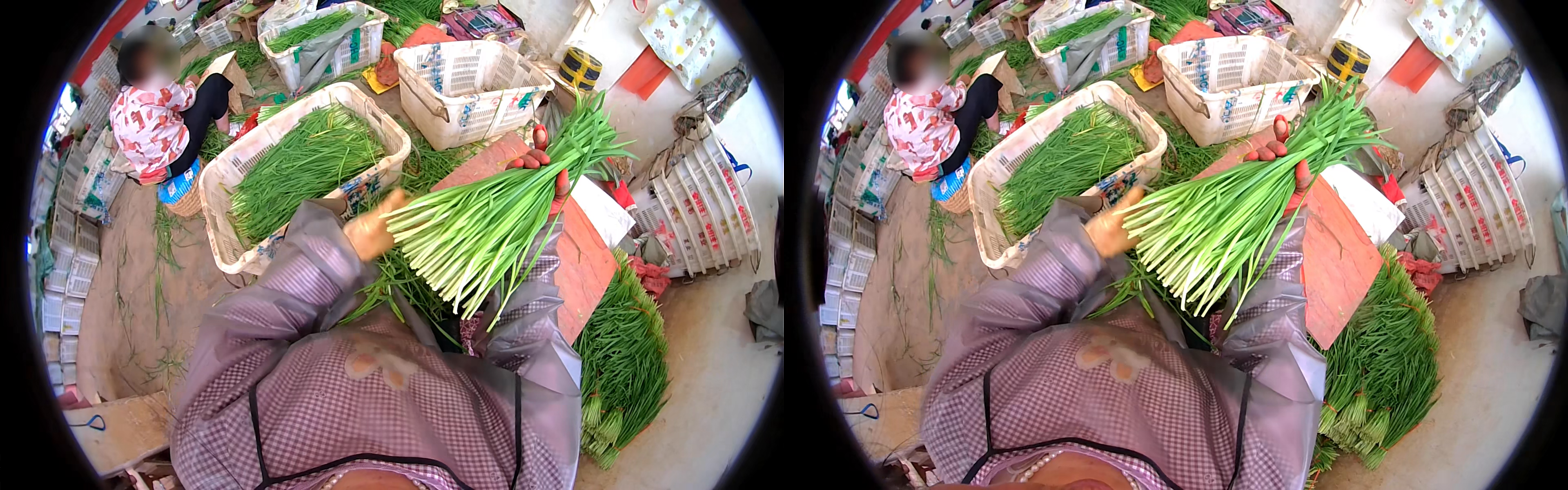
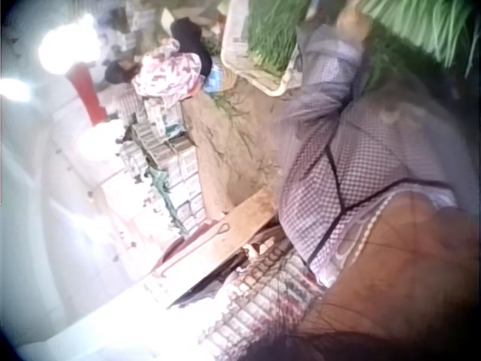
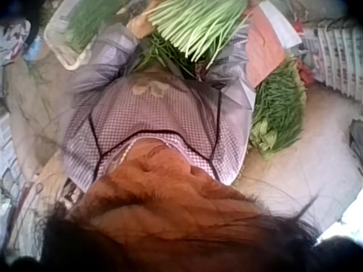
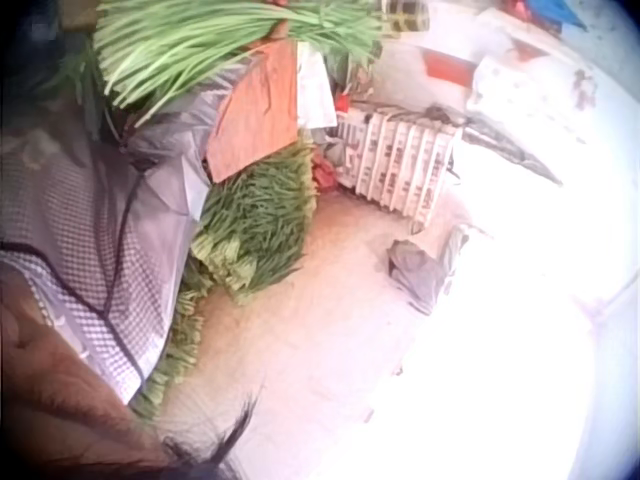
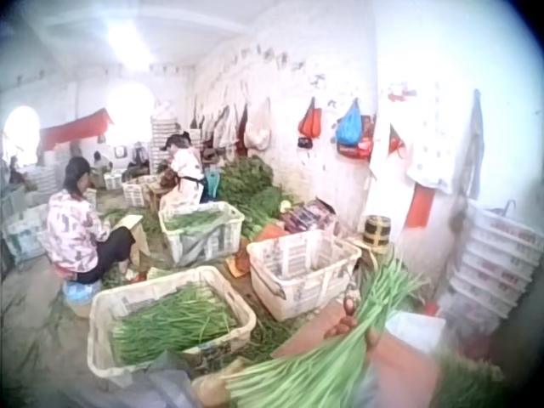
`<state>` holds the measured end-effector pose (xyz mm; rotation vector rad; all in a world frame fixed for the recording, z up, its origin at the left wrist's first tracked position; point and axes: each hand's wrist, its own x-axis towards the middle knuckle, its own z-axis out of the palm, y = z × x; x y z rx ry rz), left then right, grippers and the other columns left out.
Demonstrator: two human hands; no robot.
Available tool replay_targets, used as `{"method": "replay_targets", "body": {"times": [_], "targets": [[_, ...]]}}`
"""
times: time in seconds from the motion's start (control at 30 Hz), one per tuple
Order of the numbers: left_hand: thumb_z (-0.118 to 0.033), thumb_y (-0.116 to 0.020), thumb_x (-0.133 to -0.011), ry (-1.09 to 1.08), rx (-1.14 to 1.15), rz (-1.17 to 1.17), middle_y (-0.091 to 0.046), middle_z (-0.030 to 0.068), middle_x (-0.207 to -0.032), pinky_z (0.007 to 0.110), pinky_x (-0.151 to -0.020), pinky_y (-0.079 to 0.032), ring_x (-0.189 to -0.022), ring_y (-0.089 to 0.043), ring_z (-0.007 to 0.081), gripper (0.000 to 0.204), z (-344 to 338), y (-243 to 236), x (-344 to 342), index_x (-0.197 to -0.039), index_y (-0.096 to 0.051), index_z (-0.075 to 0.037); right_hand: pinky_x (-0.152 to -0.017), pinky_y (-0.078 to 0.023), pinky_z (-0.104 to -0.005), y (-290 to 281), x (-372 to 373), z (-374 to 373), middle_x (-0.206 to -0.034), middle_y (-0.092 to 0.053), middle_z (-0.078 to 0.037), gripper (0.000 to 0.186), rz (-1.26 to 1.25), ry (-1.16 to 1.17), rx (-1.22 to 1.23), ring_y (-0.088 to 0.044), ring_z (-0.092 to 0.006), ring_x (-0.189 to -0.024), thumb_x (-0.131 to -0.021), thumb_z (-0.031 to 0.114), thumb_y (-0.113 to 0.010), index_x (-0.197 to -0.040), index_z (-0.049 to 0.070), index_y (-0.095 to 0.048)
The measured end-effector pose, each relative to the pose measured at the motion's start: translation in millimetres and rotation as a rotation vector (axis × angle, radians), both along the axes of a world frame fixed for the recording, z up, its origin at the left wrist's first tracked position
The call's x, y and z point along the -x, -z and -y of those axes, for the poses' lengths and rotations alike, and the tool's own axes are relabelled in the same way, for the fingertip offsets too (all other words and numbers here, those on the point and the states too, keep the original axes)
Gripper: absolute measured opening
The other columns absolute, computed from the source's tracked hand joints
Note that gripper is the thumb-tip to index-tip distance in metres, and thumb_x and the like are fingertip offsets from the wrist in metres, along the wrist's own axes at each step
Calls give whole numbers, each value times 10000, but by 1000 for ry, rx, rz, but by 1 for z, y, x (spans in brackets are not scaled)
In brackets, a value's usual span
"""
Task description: The person bundles chives by gathering a handful from a crate, aligning the ends, and securing them with a red rubber band on a wooden board.
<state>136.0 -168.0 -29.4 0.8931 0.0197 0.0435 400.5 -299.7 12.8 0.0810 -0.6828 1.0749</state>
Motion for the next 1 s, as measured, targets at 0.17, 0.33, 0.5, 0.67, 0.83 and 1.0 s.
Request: {"method": "replay_targets", "body": {"times": [0.17, 0.33, 0.5, 0.67, 0.83, 1.0], "targets": [[-426, -535, -937, 257, 389, -96, -596, 10, -980, 269, -653, -439, -745, -544, 98, 490, 28, 39, 19, -1324, -465, -135, -1034, -378, -356, 5, -12, 5, -995, -549, 0, 746, 6, 92, -4, -530, -152, -992, -842, 240, -695, -1418, 15, -279], [-245, -532, -968, 236, 137, -202, -330, -87, -545, 196, -374, -225, -393, -259, 25, 259, 24, 11, 39, -1118, -595, -44, -1031, -379, -353, 11, -22, 15, -999, -553, -3, 725, -15, 155, 9, -537, -151, -990, -846, 235, -690, -1407, 6, -293], [-230, -556, -945, 66, -622, -269, -517, -26, -571, 248, -430, -382, -435, -461, 116, 274, -24, 15, 49, -1085, -638, -9, -1033, -389, -380, 2, -40, 34, -1010, -575, -12, 691, -16, 151, -39, -554, -160, -1003, -856, 253, -670, -1395, 32, -300], [-253, -565, -896, -72, -1650, -293, -491, 192, -1339, 363, -1037, -370, -1233, -473, 323, 487, -61, -1, 45, -1336, -480, -61, -1017, -386, -365, -16, -39, 48, -1006, -565, 3, 745, -29, 126, -32, -548, -135, -967, -834, 245, -702, -1411, 33, -281], [-437, -548, -927, -180, -608, 9, -342, 114, -1477, 356, -1131, -205, -1356, -307, 185, 686, -49, -51, -1, -1450, -310, -61, -990, -410, -403, -20, -23, 34, -986, -564, -8, 859, 37, 78, 16, -559, -172, -950, -794, 295, -732, -1442, 26, -237], [-477, -685, -799, 177, 268, 105, -309, 78, -1498, 377, -1128, -279, -1353, -326, 177, 951, 8, -33, -29, -1494, -157, -99, -1001, -410, -428, -9, -7, -13, -970, -552, -14, 872, 108, -89, -15, -558, -184, -974, -782, 266, -759, -1426, 43, -216]]}}
